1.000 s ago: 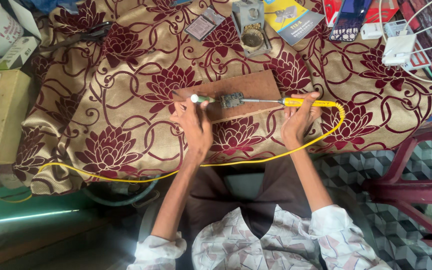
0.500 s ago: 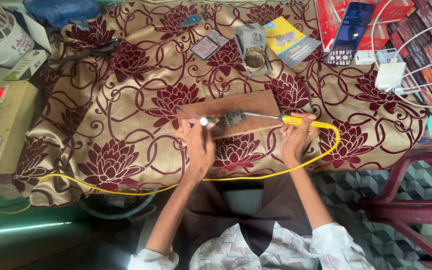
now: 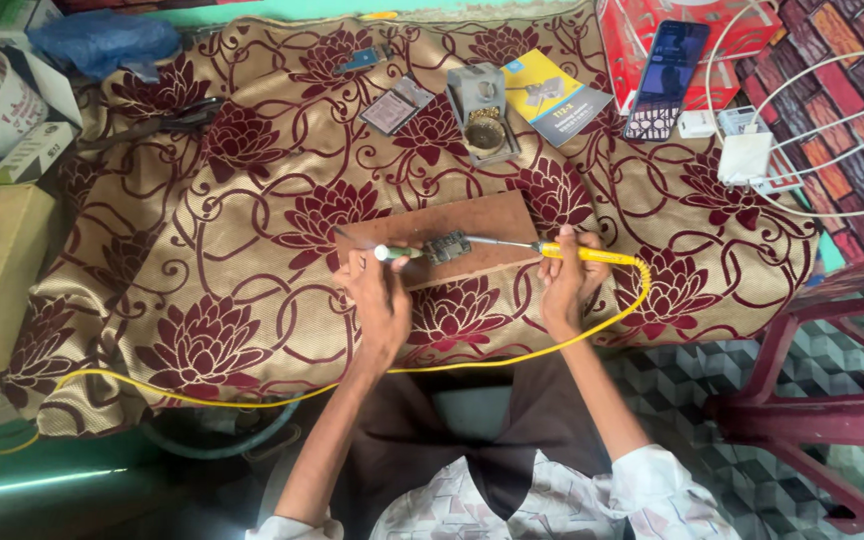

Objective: The person uses a soldering iron and solder wire to work on a small circuit board placed on a wooden board. They repeatedly apply solder to various points on the board while holding it steady with their other hand.

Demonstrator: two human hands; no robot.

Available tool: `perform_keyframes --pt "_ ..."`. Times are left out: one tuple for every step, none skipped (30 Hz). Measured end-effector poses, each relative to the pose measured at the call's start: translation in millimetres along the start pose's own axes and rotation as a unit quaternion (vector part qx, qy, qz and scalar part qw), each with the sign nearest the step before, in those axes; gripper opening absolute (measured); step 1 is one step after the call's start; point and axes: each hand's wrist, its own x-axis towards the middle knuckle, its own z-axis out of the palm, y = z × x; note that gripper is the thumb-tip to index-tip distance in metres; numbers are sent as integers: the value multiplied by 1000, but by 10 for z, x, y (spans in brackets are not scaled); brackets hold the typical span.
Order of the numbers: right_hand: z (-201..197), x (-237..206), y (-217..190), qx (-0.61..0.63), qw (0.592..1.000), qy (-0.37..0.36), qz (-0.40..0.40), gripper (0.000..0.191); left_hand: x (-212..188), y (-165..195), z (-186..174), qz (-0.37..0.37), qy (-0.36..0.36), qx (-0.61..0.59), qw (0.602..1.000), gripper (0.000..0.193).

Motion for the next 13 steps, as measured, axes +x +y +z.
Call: perform_keyframes --pt "28 16 -12 0 1000 4 2 30 0 -12 20 -11 6 11 1000 23" --pt "65 45 -23 -1 1000 -2 -6 30 11 -25 39 -20 12 22 999 24" --pt "64 27 -39 -4 1000 -4 -10 30 -16 -28 45 -33 15 34 999 25" --pt "52 9 -49 -9 1000 -7 -14 30 -30 -44 47 -23 31 12 999 23" --pt "31 -16 -52 0 1000 -3 -4 27 -37 -61 41 -13 46 -11 999 22" --pt "-1 -34 -58 8 1000 0 6 24 -41 -60 43 -3 62 -34 998 21" --pt "15 -1 -36 20 1000 2 12 23 11 -64 44 -12 63 -28 998 20" --pt "17 15 -13 17 1000 1 12 25 33 -40 21 -23 62 -22 998 18" --pt "-20 14 3 10 1000 1 14 27 16 19 0 -39 60 -17 997 17" --pt "-68 -2 22 2 1000 1 18 31 12 94 -18 -29 58 -21 998 16" --pt "-122 -19 37 8 1000 -11 24 36 43 163 -44 -17 57 -23 998 16" --pt "-151 3 57 18 999 -25 29 41 119 219 -83 -3 60 -22 998 16" --pt "-179 21 78 28 998 -40 36 45 -42 359 -297 -6 63 -17 998 16"
